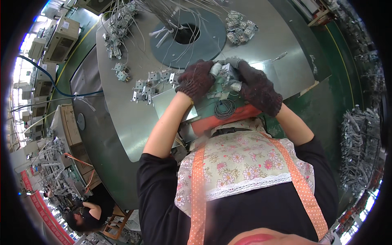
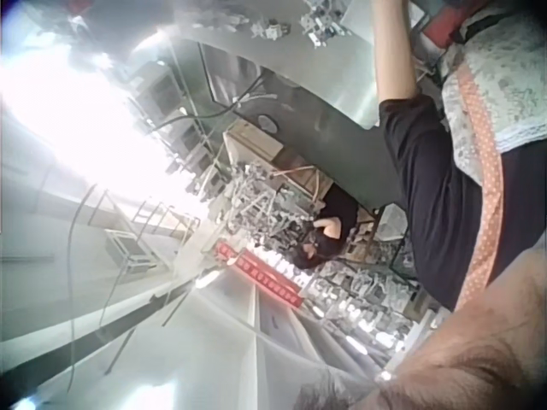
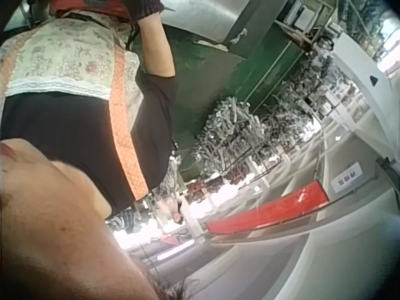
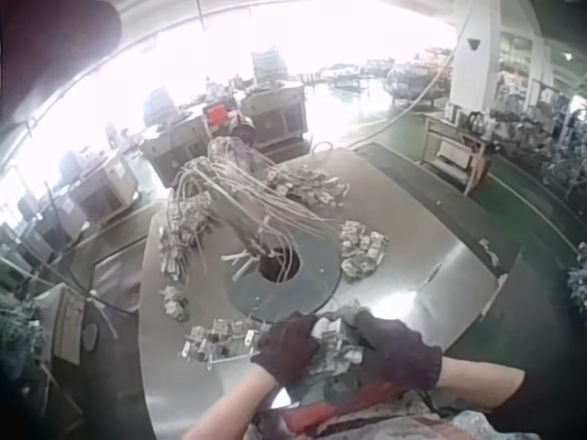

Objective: The person uses a power tool on a series of small metal components, then gathers the components and their attached wires and moves to a machine. They repeatedly pick up the components one at a time, place them into a slot on the machine to be processed, and then remove them.

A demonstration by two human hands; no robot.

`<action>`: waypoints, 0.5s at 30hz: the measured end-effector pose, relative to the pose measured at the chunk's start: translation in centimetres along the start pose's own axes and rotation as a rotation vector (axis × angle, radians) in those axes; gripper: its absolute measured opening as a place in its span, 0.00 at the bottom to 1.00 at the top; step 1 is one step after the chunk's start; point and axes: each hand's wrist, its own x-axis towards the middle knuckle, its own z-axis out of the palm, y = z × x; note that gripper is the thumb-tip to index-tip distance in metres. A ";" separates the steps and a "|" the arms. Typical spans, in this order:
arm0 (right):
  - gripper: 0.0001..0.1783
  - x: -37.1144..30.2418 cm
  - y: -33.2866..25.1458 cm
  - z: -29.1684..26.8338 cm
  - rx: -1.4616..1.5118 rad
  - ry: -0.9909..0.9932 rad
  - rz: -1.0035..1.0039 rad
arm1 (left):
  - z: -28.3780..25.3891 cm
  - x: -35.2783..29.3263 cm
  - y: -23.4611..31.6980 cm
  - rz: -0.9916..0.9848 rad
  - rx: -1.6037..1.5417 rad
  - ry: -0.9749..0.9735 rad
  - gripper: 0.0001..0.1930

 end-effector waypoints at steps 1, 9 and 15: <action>0.30 0.0 0.1 0.2 -0.098 0.046 -0.080 | 0.1 0.4 -0.2 0.009 -0.027 -0.044 0.20; 0.22 1.5 -0.8 0.3 1.202 -0.290 0.303 | 2.0 0.5 -2.5 0.149 -0.044 0.107 0.15; 0.20 3.4 2.1 1.6 -0.043 -0.309 -0.175 | -2.2 -4.0 -3.4 0.117 -0.072 0.206 0.13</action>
